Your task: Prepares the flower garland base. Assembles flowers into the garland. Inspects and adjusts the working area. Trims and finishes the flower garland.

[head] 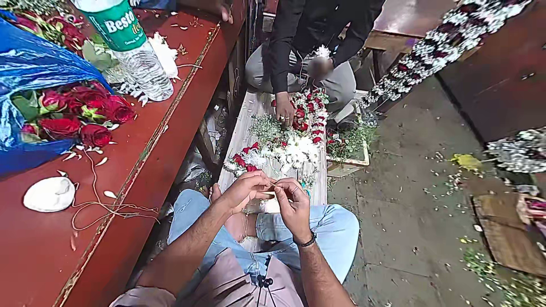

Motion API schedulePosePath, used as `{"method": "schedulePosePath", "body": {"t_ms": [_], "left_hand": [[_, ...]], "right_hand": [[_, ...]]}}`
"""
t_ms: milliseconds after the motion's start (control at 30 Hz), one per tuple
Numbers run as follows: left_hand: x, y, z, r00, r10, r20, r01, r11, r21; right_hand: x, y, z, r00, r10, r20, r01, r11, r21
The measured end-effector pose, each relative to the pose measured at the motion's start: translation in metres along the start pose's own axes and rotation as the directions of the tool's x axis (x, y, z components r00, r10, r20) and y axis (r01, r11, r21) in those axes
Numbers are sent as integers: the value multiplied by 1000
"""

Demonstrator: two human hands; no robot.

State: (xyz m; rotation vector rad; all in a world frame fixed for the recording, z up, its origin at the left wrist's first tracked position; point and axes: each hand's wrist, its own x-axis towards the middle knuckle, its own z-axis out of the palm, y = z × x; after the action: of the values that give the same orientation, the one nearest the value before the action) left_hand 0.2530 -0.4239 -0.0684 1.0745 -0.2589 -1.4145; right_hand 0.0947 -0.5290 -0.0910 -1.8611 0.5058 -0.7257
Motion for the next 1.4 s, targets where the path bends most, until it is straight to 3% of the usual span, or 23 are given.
{"method": "schedulePosePath", "body": {"t_ms": [100,167,233,333,433,567,633,667,700,733,800,833,867,900,1033,1100,1167,1267,1400], "left_hand": [[-6,-7,-3,980,181,-79,-151,944,293],[-10,-13,-7,927,373,-29,-318,827,464],[-12,-17,-11,833,544,104,-473,603,642],[-11,-17,-18,708,637,306,-580,276,766],[-6,-22,-22,669,660,341,-528,100,843],[-5,-28,-17,757,573,314,-378,-7,926],[-2,-33,-16,780,561,278,-345,15,938],[-2,-36,-16,806,546,231,-329,88,940],[-1,-37,-16,849,506,154,-306,233,923],[1,-38,-15,891,451,58,-282,448,849],[4,-39,-12,945,310,-99,-234,859,454],[3,-39,-11,961,250,-120,-217,947,236],[1,-41,-10,962,240,-127,-224,966,131],[1,-44,-11,951,281,-131,-262,954,148],[3,-59,-22,876,477,72,-421,682,598],[1,-59,-26,861,474,184,-458,567,684],[2,-57,-30,841,457,289,-518,531,671],[6,-56,-35,838,397,375,-545,575,610],[11,-59,-39,874,364,321,-472,791,390]], "right_hand": [[2,1,2,999,54,-4,-53,998,44],[2,2,4,996,82,15,-83,994,66],[1,3,7,993,110,40,-113,988,104],[-1,1,12,986,152,72,-163,968,192],[-2,3,13,980,179,83,-193,954,228],[-5,5,10,971,213,107,-231,949,213],[-5,8,10,969,221,113,-239,954,181],[-7,10,11,969,221,107,-235,960,152],[-9,12,11,973,214,91,-223,968,112],[-11,13,12,978,196,68,-200,978,64],[-16,17,14,990,140,0,-140,990,-12],[-19,18,16,993,114,-27,-115,993,-32],[-24,18,18,994,102,-31,-103,994,-41],[-29,17,20,995,102,-15,-103,994,-35],[-31,12,13,971,231,70,-239,959,152],[-27,15,4,943,318,95,-332,897,292],[-25,19,-2,921,359,154,-390,837,383],[-27,20,-4,886,391,249,-463,776,428],[-30,23,-4,858,416,303,-514,668,538]]}}
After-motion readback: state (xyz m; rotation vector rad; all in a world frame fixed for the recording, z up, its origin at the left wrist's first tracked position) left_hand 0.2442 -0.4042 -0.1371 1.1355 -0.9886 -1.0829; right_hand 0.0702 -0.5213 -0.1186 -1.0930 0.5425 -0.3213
